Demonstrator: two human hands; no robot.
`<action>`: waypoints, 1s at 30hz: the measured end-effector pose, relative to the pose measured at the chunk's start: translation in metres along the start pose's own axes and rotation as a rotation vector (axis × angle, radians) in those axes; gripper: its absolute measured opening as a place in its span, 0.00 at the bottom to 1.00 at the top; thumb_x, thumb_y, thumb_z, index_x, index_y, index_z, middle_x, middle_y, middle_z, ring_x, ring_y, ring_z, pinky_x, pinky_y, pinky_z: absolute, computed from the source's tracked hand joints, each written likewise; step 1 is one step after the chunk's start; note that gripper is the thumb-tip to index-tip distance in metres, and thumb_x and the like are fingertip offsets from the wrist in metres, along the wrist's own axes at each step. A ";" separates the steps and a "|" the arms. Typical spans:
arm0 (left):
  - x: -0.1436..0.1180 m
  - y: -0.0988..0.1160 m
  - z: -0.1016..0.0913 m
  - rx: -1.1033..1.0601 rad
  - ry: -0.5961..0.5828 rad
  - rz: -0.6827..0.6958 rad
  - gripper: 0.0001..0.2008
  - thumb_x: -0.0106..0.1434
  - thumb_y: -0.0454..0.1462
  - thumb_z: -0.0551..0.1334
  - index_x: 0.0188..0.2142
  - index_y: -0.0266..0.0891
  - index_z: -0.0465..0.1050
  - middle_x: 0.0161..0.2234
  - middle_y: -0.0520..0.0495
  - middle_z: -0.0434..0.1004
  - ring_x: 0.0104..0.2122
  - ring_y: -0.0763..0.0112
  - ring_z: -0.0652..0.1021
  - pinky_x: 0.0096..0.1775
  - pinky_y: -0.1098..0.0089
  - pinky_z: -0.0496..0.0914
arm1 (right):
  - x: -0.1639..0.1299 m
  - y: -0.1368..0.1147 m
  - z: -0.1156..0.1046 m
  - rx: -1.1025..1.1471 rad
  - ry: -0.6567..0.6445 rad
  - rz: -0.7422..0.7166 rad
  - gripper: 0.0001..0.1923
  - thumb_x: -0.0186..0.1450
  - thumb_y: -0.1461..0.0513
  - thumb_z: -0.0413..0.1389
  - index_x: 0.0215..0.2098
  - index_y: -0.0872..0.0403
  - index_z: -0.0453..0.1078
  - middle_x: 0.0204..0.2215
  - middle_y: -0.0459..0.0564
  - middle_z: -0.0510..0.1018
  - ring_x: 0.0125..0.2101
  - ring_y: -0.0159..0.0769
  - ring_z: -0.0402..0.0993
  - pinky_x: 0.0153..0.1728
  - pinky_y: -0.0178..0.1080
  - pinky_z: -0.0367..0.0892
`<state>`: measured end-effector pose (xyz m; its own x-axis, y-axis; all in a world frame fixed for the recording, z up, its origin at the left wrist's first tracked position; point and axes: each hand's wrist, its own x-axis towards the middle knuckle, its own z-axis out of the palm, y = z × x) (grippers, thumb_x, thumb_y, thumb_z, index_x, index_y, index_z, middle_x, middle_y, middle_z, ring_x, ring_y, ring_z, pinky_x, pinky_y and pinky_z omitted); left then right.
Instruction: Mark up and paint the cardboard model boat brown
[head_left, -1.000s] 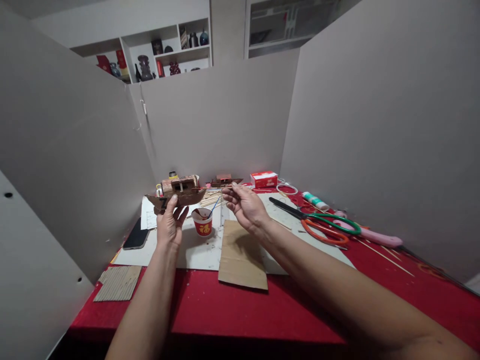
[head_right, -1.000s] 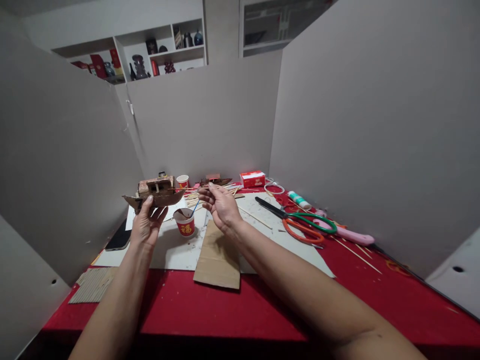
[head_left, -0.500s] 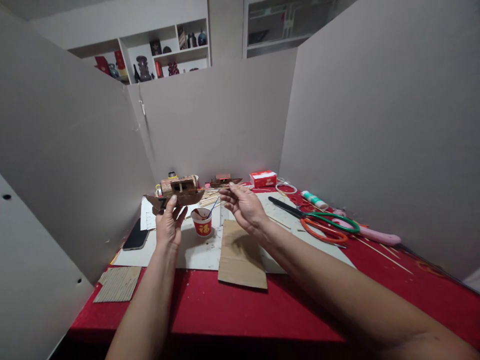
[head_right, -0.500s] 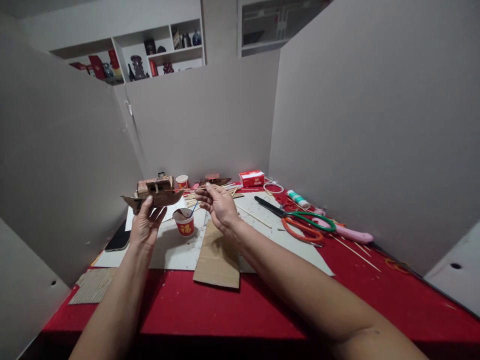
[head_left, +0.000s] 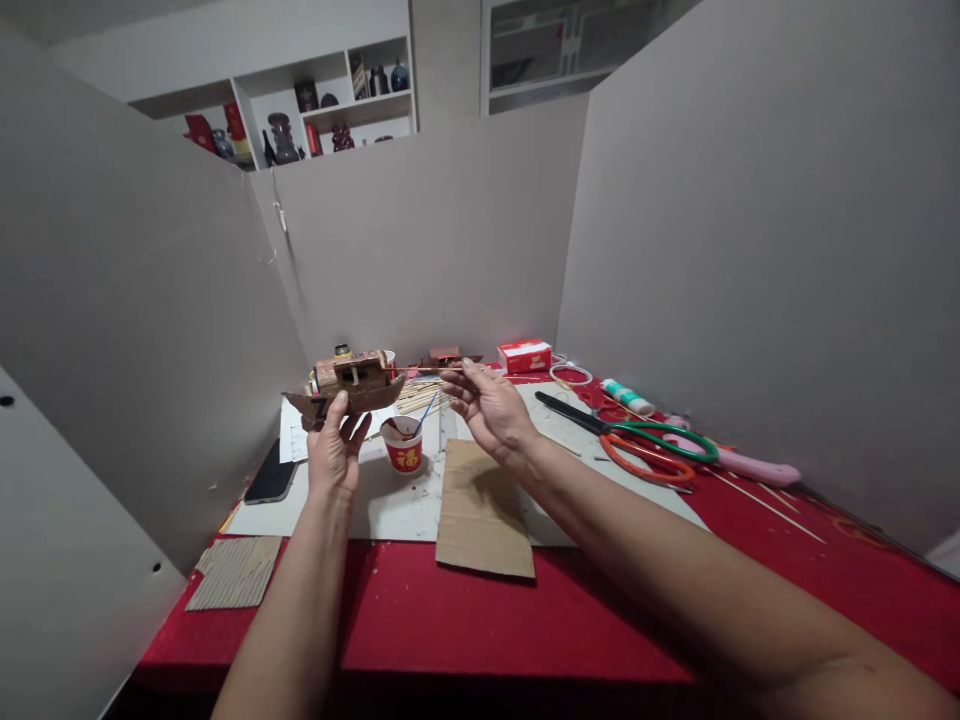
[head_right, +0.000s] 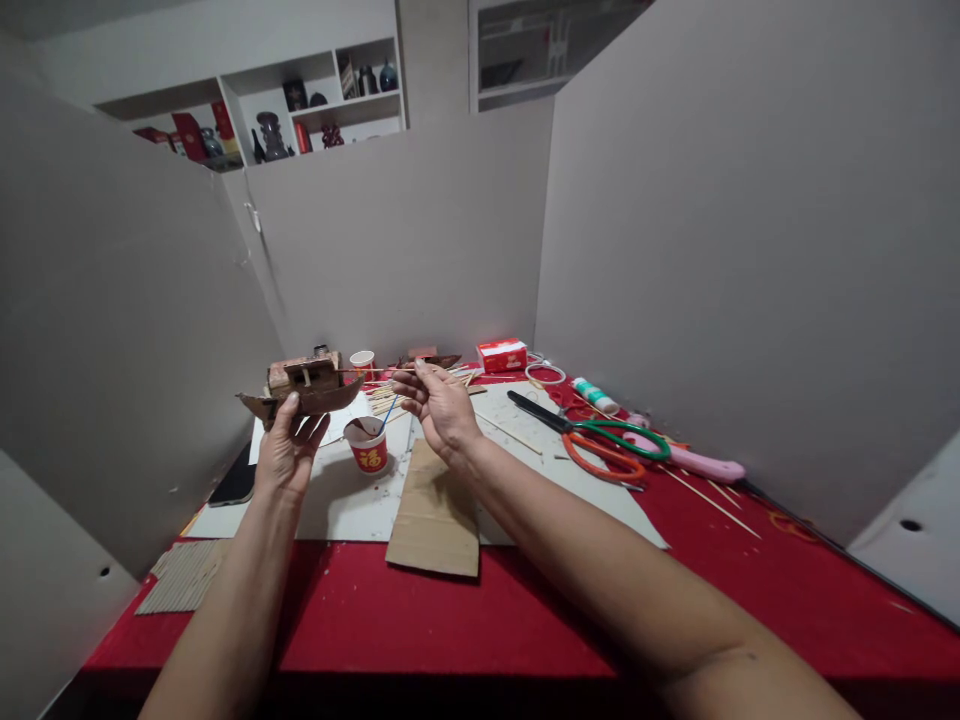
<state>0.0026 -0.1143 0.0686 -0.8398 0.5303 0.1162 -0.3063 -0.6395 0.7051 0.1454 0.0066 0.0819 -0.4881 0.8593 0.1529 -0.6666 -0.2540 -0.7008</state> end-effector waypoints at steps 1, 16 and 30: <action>0.000 0.000 0.000 0.002 -0.002 -0.002 0.13 0.54 0.33 0.71 0.39 0.43 0.76 0.40 0.49 0.81 0.37 0.68 0.81 0.47 0.60 0.75 | 0.000 0.000 0.000 0.006 0.006 0.000 0.12 0.71 0.66 0.52 0.30 0.54 0.70 0.22 0.44 0.82 0.19 0.25 0.77 0.16 0.23 0.68; 0.002 0.000 -0.001 -0.018 -0.011 -0.021 0.16 0.50 0.34 0.73 0.39 0.42 0.76 0.38 0.48 0.81 0.36 0.68 0.81 0.46 0.62 0.76 | 0.000 0.001 -0.001 0.024 -0.002 -0.010 0.11 0.71 0.66 0.53 0.30 0.55 0.70 0.22 0.45 0.82 0.18 0.25 0.77 0.15 0.23 0.67; 0.002 0.001 -0.001 -0.002 -0.011 -0.005 0.15 0.52 0.34 0.72 0.39 0.43 0.75 0.41 0.48 0.79 0.38 0.66 0.80 0.44 0.61 0.76 | -0.001 0.003 -0.003 0.006 -0.033 -0.058 0.08 0.68 0.63 0.58 0.30 0.54 0.71 0.23 0.44 0.83 0.19 0.25 0.78 0.16 0.23 0.68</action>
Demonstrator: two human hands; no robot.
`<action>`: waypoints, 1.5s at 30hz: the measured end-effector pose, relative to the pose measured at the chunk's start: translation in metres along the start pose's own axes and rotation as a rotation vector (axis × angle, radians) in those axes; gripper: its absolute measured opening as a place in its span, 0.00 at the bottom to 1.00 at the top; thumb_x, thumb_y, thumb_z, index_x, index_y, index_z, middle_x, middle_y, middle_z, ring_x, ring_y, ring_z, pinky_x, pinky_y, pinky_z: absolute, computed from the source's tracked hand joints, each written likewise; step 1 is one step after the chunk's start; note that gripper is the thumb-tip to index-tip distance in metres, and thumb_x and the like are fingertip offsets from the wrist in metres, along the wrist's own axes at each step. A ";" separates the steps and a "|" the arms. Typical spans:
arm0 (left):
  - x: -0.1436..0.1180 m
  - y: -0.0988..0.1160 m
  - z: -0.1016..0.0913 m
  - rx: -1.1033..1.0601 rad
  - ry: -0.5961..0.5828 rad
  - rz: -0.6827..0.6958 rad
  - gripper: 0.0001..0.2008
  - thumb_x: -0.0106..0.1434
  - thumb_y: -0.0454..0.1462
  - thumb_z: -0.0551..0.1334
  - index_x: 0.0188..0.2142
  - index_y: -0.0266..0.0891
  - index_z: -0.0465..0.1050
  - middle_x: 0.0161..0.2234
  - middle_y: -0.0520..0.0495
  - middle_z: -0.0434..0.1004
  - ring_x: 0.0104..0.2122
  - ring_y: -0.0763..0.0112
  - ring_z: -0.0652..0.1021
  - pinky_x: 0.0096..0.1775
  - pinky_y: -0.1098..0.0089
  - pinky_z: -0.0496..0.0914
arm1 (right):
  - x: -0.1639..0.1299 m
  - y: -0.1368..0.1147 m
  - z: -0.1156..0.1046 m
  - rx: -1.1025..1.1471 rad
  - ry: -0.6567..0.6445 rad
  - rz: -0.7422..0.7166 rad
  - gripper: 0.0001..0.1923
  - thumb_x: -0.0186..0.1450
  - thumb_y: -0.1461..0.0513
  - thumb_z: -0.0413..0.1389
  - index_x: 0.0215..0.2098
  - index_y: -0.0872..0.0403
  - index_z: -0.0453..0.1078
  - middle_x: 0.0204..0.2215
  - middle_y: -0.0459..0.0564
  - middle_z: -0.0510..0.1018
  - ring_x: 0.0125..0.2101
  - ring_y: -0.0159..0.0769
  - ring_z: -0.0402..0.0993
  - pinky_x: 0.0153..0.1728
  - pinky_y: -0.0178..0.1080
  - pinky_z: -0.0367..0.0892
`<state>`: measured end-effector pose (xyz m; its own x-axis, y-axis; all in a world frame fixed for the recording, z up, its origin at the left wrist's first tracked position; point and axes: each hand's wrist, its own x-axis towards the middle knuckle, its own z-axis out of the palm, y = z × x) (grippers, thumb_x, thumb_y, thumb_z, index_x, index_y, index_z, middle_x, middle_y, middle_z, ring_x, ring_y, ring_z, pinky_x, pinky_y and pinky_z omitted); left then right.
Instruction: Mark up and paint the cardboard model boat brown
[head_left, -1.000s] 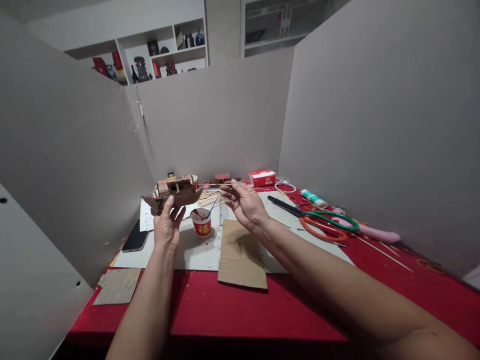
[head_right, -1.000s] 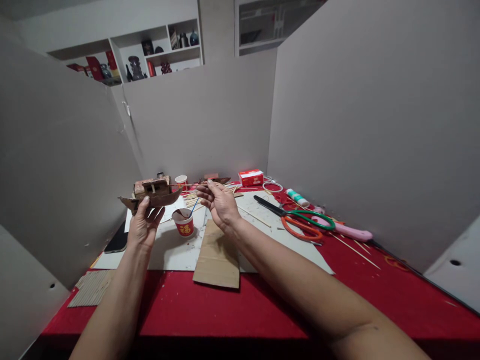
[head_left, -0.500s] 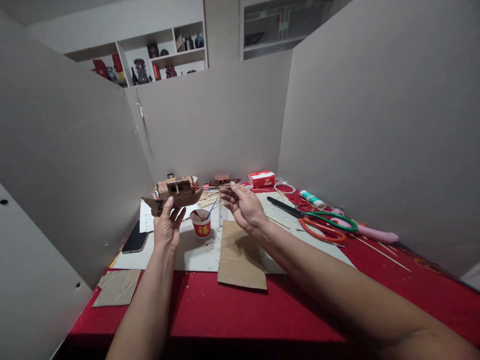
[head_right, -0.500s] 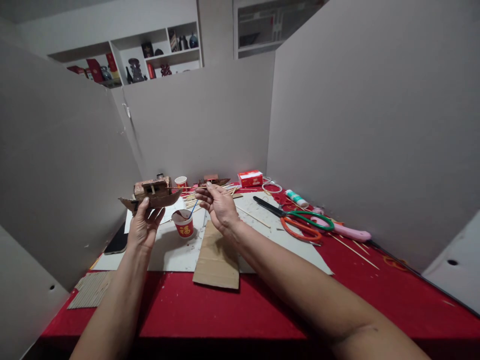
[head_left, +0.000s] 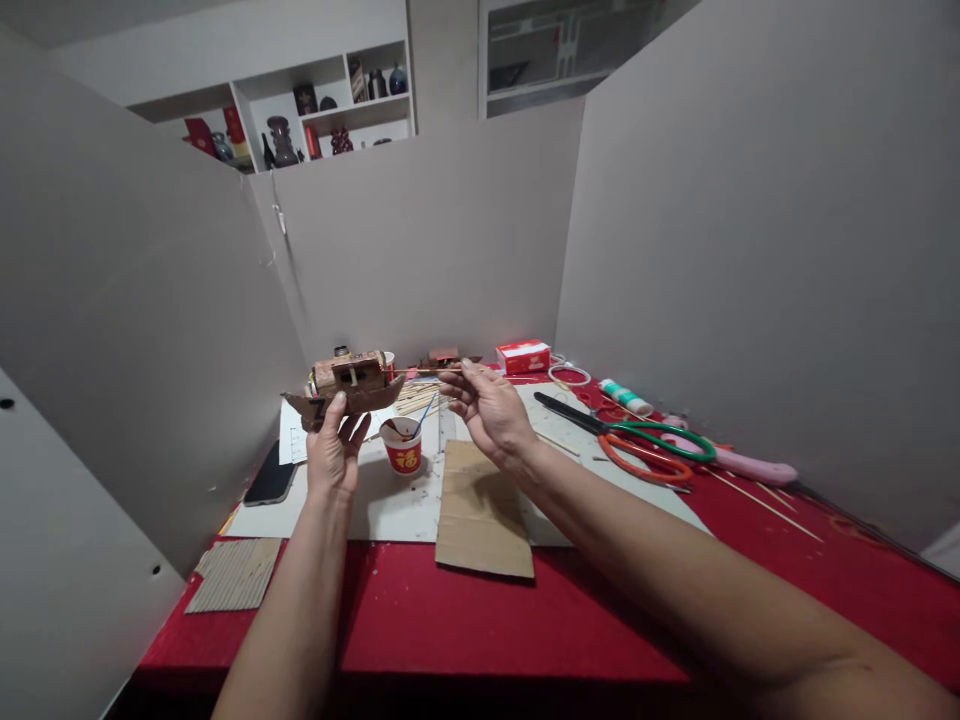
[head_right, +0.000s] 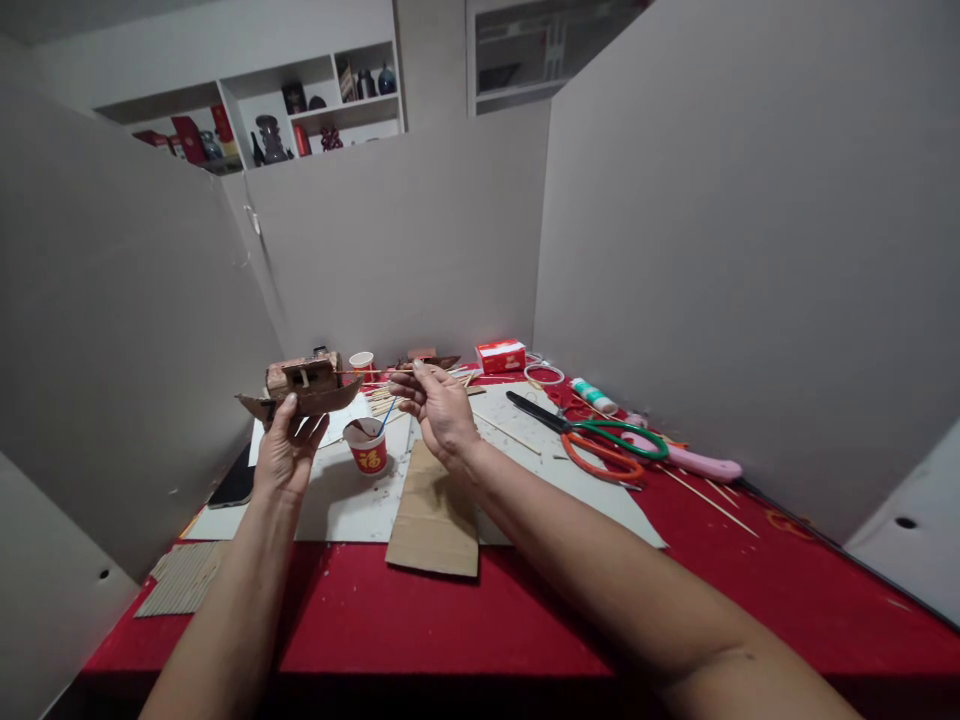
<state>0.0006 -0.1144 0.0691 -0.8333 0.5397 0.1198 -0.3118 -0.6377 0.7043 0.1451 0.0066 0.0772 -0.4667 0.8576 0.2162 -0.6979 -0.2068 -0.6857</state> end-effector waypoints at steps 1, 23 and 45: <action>0.000 0.000 0.000 0.003 -0.004 0.001 0.15 0.51 0.34 0.72 0.39 0.43 0.75 0.42 0.48 0.79 0.39 0.66 0.80 0.44 0.61 0.76 | 0.000 -0.001 0.000 0.000 0.000 -0.013 0.08 0.68 0.62 0.59 0.30 0.54 0.71 0.23 0.44 0.83 0.20 0.25 0.78 0.16 0.23 0.68; -0.001 0.000 0.000 -0.012 -0.015 0.001 0.15 0.51 0.34 0.73 0.38 0.42 0.74 0.40 0.47 0.80 0.37 0.67 0.80 0.46 0.61 0.75 | -0.001 -0.002 0.000 -0.046 -0.024 -0.125 0.09 0.64 0.59 0.62 0.29 0.55 0.72 0.22 0.45 0.82 0.19 0.26 0.77 0.16 0.25 0.67; 0.001 0.002 -0.001 -0.024 -0.038 -0.014 0.16 0.52 0.36 0.73 0.41 0.41 0.75 0.42 0.45 0.80 0.39 0.66 0.80 0.44 0.64 0.76 | -0.004 -0.004 0.004 -0.067 -0.096 -0.083 0.08 0.66 0.61 0.60 0.29 0.55 0.72 0.24 0.46 0.83 0.20 0.27 0.78 0.15 0.25 0.68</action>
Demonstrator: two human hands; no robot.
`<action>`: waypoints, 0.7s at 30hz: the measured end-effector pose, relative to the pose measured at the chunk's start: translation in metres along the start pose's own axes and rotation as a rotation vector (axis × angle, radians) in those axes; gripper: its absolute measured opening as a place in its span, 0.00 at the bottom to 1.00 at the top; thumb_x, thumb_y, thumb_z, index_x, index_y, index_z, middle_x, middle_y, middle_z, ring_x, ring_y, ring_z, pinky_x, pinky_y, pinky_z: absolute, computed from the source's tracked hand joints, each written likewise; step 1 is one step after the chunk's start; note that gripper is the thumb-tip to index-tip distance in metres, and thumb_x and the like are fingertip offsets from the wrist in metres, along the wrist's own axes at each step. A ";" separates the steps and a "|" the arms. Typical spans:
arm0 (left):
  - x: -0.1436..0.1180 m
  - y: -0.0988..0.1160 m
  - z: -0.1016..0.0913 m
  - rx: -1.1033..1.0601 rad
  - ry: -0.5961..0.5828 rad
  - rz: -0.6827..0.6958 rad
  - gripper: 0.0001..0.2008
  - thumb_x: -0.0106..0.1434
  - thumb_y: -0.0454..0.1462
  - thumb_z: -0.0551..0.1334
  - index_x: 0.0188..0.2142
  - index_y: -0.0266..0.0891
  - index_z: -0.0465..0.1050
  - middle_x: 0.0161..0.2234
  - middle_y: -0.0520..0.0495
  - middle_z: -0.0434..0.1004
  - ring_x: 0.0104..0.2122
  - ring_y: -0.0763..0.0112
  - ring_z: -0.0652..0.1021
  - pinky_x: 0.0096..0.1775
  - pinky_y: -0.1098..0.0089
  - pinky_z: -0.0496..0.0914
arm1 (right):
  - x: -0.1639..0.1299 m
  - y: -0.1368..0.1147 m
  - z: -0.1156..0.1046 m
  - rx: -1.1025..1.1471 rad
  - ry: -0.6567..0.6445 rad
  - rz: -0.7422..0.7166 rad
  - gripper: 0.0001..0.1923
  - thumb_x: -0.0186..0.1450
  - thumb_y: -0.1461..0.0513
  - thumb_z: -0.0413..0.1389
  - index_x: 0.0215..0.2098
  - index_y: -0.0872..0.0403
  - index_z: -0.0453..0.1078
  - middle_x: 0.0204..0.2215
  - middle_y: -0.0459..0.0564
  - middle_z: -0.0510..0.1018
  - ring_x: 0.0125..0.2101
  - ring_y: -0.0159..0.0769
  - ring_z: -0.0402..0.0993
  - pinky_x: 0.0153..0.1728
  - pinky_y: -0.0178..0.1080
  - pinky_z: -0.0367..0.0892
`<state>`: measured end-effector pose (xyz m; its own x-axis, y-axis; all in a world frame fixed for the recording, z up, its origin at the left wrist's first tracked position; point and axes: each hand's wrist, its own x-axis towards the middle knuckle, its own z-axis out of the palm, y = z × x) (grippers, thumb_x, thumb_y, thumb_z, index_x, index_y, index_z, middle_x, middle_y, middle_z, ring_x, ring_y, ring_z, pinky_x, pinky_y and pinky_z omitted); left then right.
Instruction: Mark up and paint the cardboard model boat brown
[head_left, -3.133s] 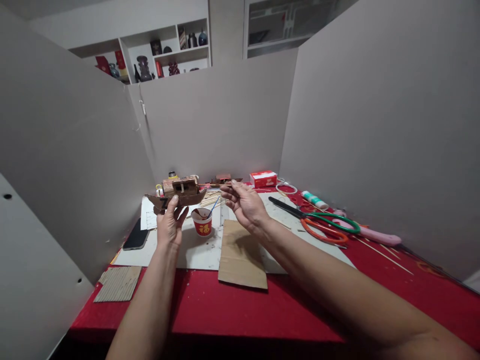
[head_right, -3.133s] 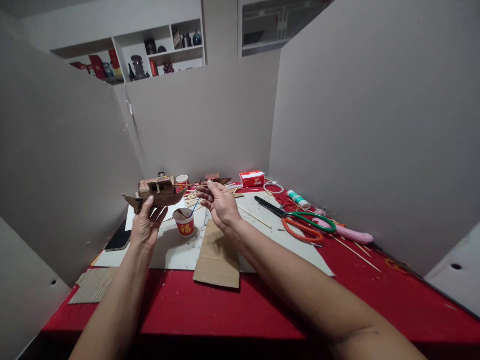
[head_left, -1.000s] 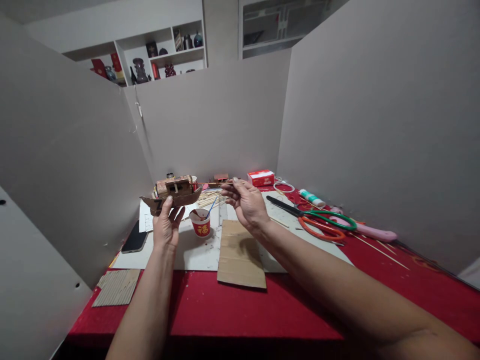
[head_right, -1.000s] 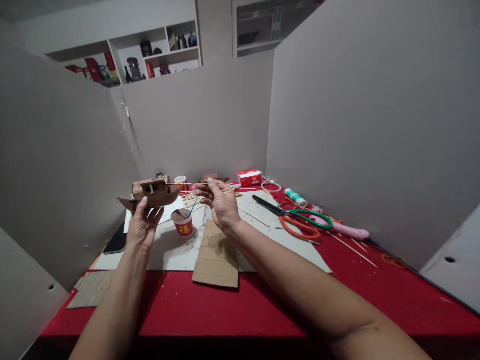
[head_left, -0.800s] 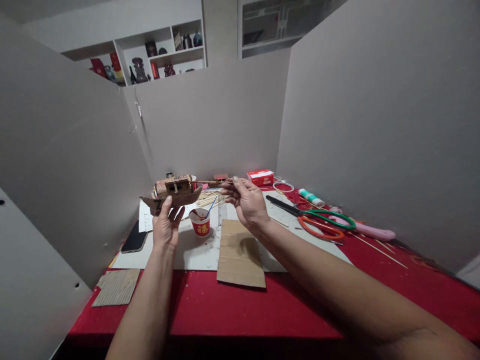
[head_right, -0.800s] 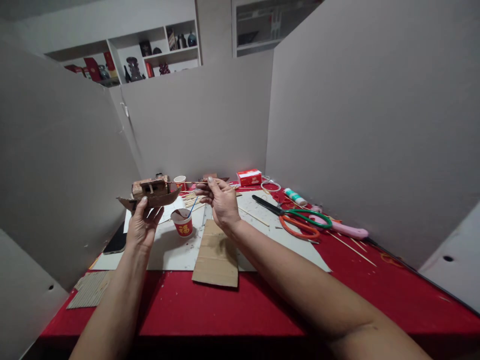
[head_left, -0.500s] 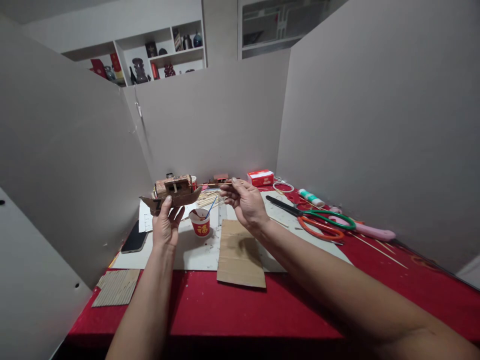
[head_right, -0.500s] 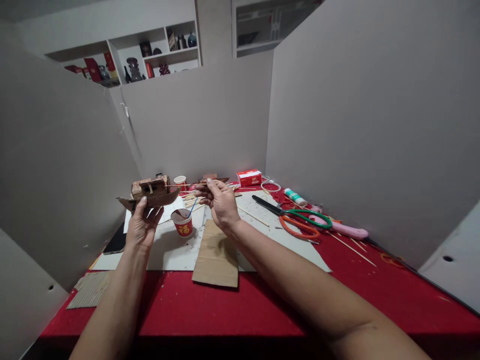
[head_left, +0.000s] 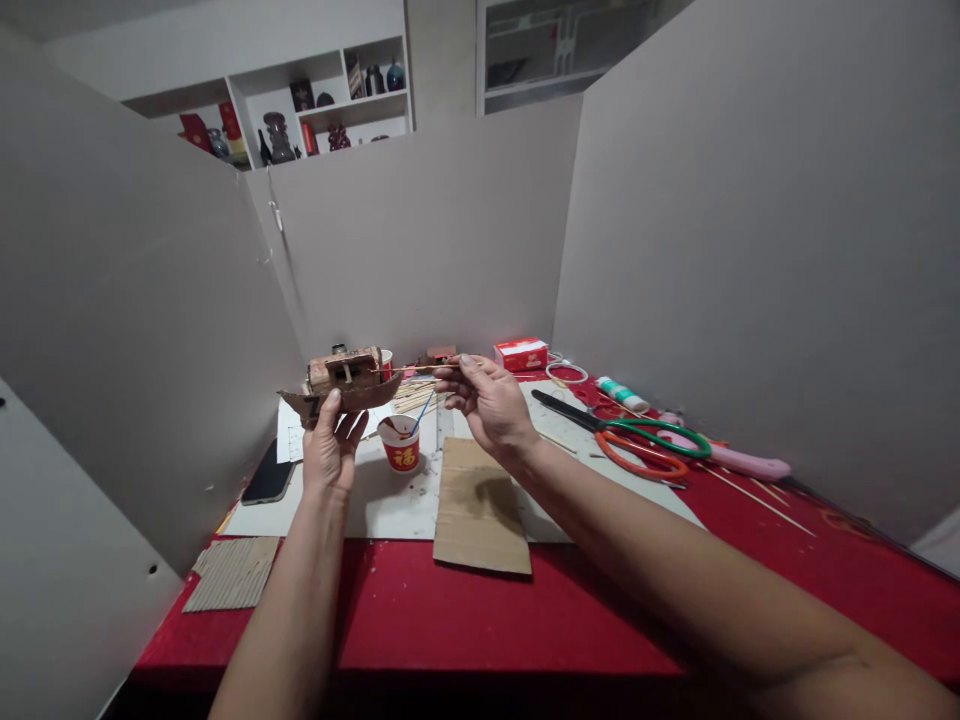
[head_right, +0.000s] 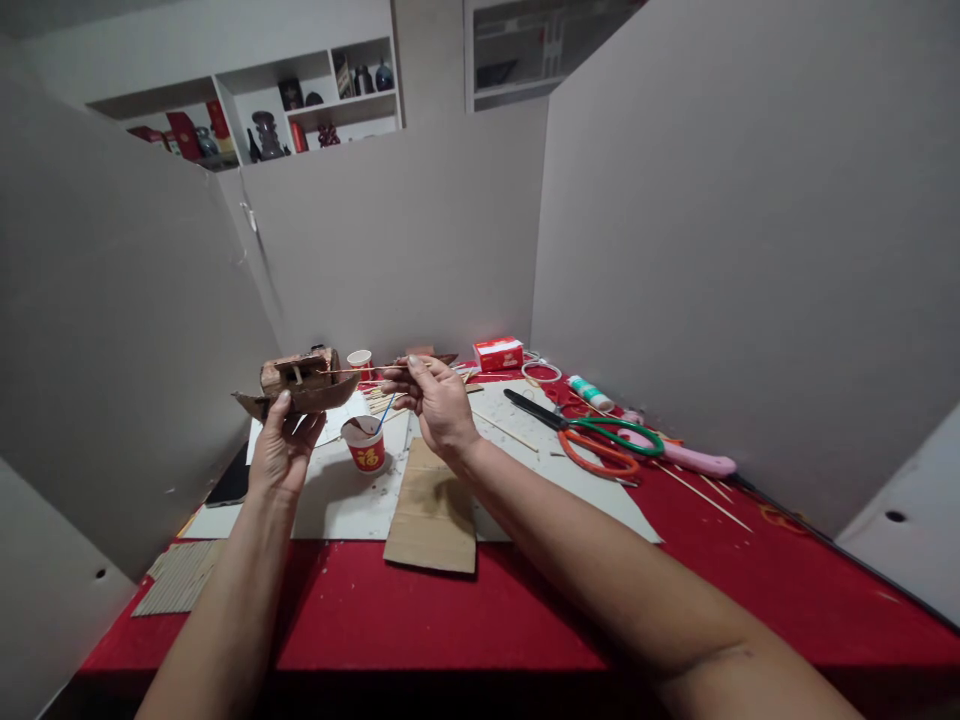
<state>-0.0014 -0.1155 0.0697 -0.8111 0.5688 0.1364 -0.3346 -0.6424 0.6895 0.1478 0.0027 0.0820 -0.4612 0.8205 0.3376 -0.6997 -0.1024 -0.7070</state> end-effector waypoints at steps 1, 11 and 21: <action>0.000 -0.001 0.000 -0.001 0.003 0.000 0.16 0.52 0.35 0.73 0.41 0.41 0.75 0.42 0.45 0.80 0.38 0.66 0.80 0.44 0.64 0.76 | 0.000 -0.001 0.000 -0.002 -0.002 -0.012 0.08 0.66 0.61 0.60 0.29 0.55 0.73 0.24 0.46 0.83 0.20 0.27 0.78 0.15 0.25 0.68; -0.002 -0.004 0.002 0.017 -0.011 -0.005 0.16 0.52 0.34 0.73 0.41 0.42 0.75 0.40 0.47 0.81 0.37 0.69 0.80 0.45 0.63 0.76 | -0.001 0.001 0.002 -0.025 -0.027 -0.057 0.10 0.61 0.56 0.65 0.30 0.54 0.74 0.25 0.46 0.83 0.21 0.29 0.78 0.15 0.26 0.69; 0.000 -0.002 0.001 -0.013 0.015 -0.002 0.14 0.52 0.33 0.72 0.39 0.42 0.76 0.38 0.49 0.81 0.36 0.69 0.80 0.44 0.65 0.77 | 0.003 -0.001 -0.004 -0.025 -0.020 -0.077 0.10 0.61 0.56 0.65 0.29 0.54 0.74 0.25 0.46 0.84 0.20 0.28 0.79 0.15 0.25 0.69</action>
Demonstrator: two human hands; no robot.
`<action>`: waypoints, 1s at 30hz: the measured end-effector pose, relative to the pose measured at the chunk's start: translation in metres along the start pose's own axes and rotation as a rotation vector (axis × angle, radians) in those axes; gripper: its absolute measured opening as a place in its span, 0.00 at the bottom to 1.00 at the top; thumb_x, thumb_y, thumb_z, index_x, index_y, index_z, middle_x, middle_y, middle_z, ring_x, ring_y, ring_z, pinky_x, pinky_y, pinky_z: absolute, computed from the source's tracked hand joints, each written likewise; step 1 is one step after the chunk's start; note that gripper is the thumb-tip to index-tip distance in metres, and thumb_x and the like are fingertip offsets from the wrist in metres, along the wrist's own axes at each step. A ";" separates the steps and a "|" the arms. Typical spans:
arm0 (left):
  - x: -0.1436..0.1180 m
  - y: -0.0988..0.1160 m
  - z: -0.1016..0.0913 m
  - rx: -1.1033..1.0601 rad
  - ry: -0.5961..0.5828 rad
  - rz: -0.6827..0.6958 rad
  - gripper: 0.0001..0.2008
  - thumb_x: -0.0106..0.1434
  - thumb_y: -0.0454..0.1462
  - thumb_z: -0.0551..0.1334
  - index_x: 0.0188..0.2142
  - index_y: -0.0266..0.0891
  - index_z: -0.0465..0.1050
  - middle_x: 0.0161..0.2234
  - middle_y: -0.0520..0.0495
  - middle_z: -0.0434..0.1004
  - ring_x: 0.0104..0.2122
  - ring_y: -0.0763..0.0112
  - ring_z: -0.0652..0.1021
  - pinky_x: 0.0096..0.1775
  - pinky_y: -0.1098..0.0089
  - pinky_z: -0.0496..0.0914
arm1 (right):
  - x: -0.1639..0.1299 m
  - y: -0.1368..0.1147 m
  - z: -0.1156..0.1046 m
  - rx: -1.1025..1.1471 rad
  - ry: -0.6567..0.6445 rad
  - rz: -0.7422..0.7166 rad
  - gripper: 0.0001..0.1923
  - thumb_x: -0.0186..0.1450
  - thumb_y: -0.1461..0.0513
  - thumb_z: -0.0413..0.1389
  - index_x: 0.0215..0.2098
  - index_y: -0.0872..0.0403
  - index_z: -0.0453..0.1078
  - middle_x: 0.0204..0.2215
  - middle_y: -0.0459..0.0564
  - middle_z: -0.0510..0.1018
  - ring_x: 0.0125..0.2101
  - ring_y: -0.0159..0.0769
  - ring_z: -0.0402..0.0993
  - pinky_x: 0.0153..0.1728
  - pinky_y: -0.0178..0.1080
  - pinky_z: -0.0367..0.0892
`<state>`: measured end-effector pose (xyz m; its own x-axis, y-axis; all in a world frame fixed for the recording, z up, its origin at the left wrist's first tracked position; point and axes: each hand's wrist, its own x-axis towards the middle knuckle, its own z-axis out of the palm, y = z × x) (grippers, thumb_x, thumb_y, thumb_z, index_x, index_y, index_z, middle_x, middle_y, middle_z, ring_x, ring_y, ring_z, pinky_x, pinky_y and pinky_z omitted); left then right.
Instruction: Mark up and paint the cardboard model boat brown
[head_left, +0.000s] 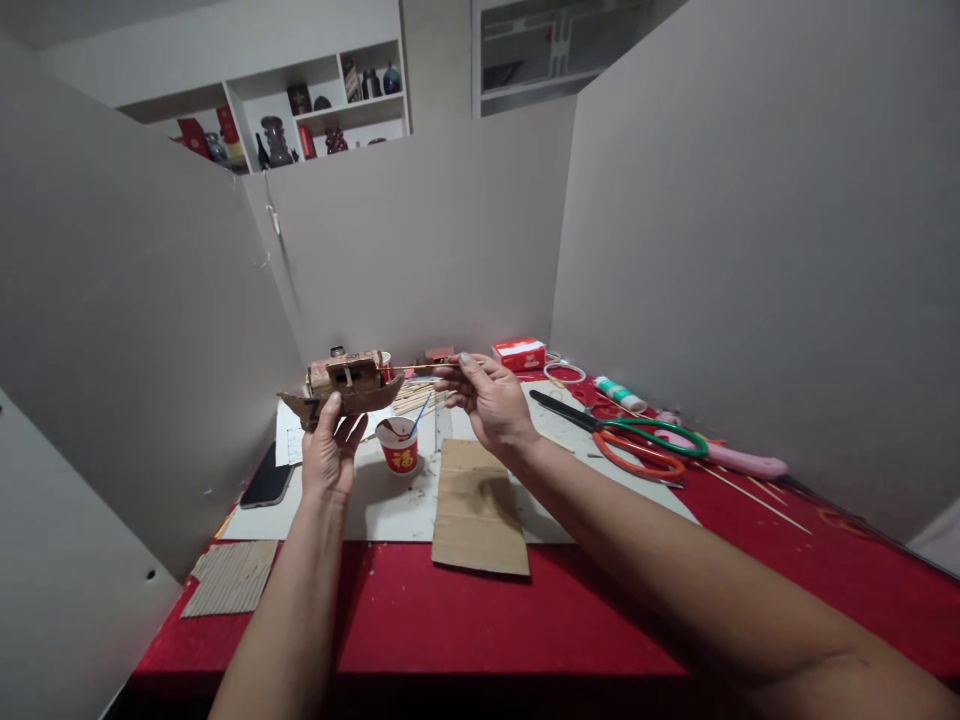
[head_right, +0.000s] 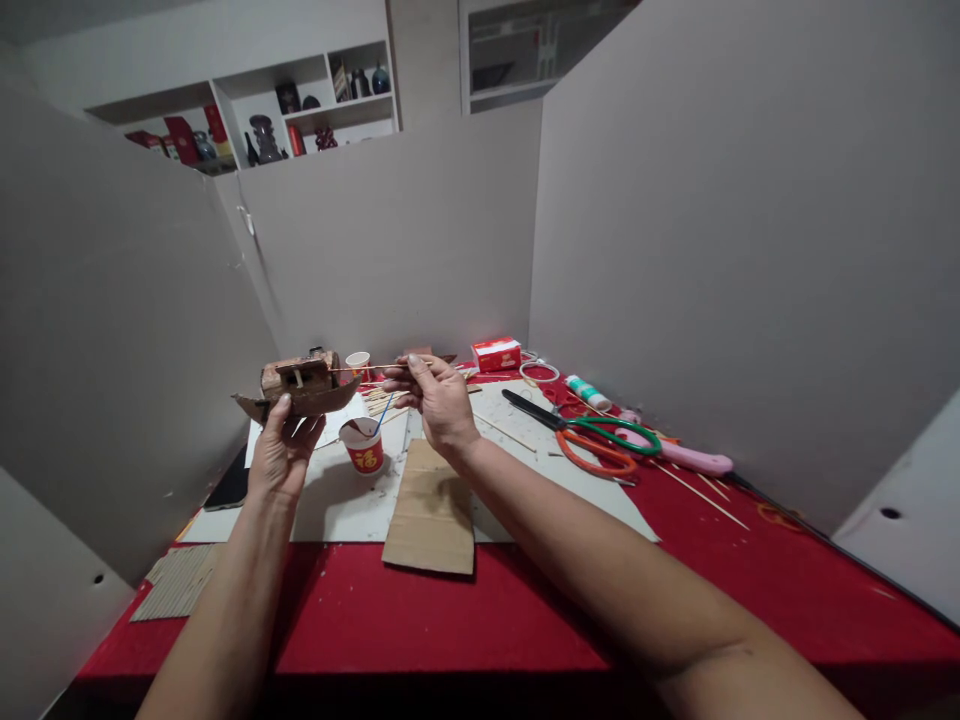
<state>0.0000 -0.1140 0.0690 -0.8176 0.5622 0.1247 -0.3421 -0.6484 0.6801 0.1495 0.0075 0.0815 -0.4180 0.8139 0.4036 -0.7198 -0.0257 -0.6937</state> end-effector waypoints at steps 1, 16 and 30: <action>0.000 0.000 0.000 0.003 -0.006 0.001 0.14 0.52 0.33 0.72 0.39 0.42 0.76 0.38 0.48 0.81 0.37 0.68 0.80 0.44 0.65 0.77 | -0.001 0.001 0.001 0.002 -0.008 0.003 0.11 0.60 0.55 0.66 0.29 0.54 0.74 0.25 0.46 0.84 0.20 0.29 0.79 0.15 0.26 0.69; -0.001 0.001 0.000 -0.005 -0.020 0.002 0.18 0.49 0.34 0.74 0.40 0.41 0.77 0.40 0.48 0.81 0.36 0.69 0.80 0.42 0.65 0.77 | 0.002 0.000 -0.003 -0.020 -0.083 0.019 0.19 0.52 0.50 0.70 0.28 0.55 0.74 0.23 0.46 0.83 0.21 0.30 0.79 0.15 0.26 0.69; 0.000 0.000 -0.001 0.006 -0.027 -0.001 0.19 0.47 0.36 0.75 0.39 0.41 0.77 0.38 0.48 0.81 0.36 0.68 0.80 0.42 0.65 0.77 | 0.005 0.000 -0.006 -0.050 -0.087 0.041 0.20 0.51 0.49 0.71 0.29 0.55 0.74 0.24 0.46 0.83 0.21 0.30 0.79 0.15 0.26 0.69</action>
<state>-0.0001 -0.1147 0.0681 -0.8042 0.5767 0.1438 -0.3400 -0.6448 0.6845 0.1507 0.0154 0.0796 -0.4950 0.7590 0.4229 -0.6732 -0.0273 -0.7390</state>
